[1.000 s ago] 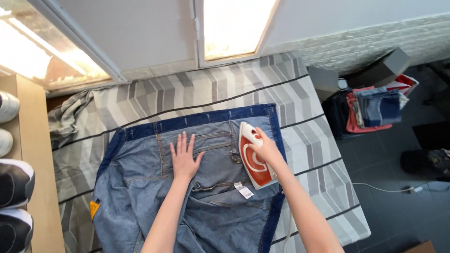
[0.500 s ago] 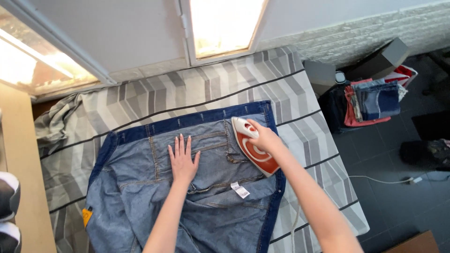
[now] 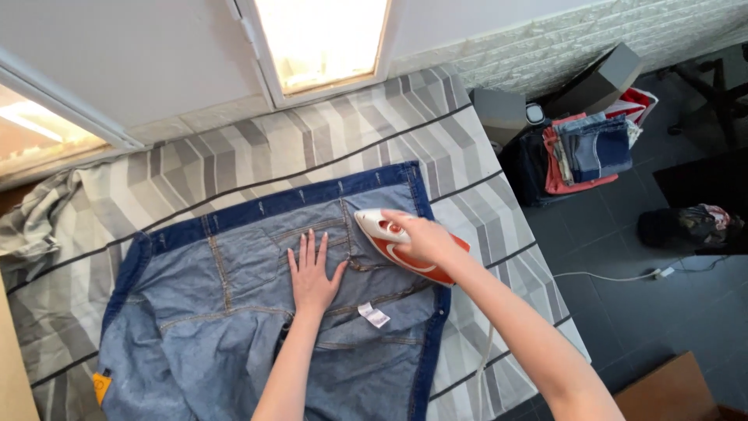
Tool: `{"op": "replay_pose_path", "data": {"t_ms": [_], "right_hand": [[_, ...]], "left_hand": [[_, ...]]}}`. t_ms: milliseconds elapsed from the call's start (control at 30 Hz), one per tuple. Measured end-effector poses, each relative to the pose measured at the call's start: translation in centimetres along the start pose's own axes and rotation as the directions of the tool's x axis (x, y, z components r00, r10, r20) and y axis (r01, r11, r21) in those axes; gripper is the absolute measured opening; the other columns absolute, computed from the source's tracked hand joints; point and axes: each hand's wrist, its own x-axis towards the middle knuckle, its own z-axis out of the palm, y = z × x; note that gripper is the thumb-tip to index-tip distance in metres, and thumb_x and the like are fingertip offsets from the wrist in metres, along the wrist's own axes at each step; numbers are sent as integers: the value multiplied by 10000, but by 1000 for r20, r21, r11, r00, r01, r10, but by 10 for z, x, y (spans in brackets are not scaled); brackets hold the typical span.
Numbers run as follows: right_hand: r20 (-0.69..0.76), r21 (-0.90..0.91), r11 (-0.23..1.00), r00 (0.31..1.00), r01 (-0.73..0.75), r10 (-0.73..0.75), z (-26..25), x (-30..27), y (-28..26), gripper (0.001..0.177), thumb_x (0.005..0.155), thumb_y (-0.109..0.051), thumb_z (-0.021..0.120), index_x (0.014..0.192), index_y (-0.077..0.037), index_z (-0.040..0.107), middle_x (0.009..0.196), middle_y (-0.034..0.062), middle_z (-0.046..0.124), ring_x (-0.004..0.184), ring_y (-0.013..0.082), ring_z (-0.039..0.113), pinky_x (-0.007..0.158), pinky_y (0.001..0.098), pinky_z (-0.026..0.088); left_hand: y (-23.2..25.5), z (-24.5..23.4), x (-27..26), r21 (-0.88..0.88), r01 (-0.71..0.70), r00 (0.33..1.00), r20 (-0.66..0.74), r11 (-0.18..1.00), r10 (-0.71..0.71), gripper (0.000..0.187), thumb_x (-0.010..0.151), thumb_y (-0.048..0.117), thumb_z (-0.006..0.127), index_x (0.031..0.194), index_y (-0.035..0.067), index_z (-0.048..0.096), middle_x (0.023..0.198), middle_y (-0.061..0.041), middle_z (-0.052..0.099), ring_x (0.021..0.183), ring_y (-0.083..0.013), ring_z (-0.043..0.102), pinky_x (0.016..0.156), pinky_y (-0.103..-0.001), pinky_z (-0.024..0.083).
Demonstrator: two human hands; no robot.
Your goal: The person is ironing a pair of denim jeans on a flat surface after spraying them with water.
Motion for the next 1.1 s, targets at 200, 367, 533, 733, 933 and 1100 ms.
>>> {"op": "replay_pose_path", "data": {"t_ms": [200, 367, 533, 733, 933, 1100], "right_hand": [[-13, 15, 1000, 1000, -6, 6, 0, -4, 52, 924, 886, -271, 761, 1633, -465, 254, 1297, 226, 694, 1261, 446, 632, 1053, 547, 532], [132, -140, 968, 973, 206, -188, 3, -12, 69, 848, 860, -188, 730, 1593, -398, 359, 1430, 126, 620, 1310, 381, 590, 1021, 499, 520], [323, -413, 846, 922, 338, -211, 35, -1, 84, 837, 949, -193, 680, 1625, -469, 271, 1139, 40, 718, 933, 284, 701, 627, 439, 497], [250, -500, 678, 839, 539, -483, 69, 23, 97, 837, 802, -373, 846, 1537, -372, 445, 994, 48, 739, 877, 280, 719, 642, 428, 518], [201, -443, 737, 858, 511, -473, 78, 15, 87, 849, 777, -368, 885, 1522, -391, 476, 1002, 53, 750, 884, 306, 723, 658, 461, 529], [246, -482, 712, 859, 511, -450, 84, 19, 70, 803, 859, -367, 809, 1570, -363, 436, 923, 64, 755, 787, 287, 723, 540, 441, 509]], "left_hand": [[23, -8, -25, -66, 42, 999, -14, 997, -43, 681, 1034, 412, 529, 1622, 109, 366, 1695, -192, 313, 1572, -379, 260, 1235, -632, 207], [111, -6, -120, -234, -256, 963, 19, 938, 267, 433, 946, 295, 670, 1323, 85, 632, 1323, -152, 630, 1314, -371, 521, 1153, -563, 327], [164, 21, -170, -183, -313, 866, 347, 932, 360, 848, 971, 617, 642, 1545, 30, 432, 1483, -215, 492, 1371, -430, 426, 1196, -616, 240], [172, 61, -164, -91, -249, 966, 41, 964, 254, 440, 884, 250, 773, 1239, 39, 620, 1087, -117, 626, 947, -290, 585, 877, -416, 477], [184, 60, -161, -375, -58, 979, 159, 925, 126, 83, 986, 108, 623, 1058, 78, 651, 957, -130, 637, 818, -318, 586, 755, -452, 486], [200, 24, -159, -509, 129, 957, 288, 851, 27, 113, 1011, 141, 588, 1084, 102, 665, 1033, -88, 647, 891, -304, 606, 812, -448, 505]]}}
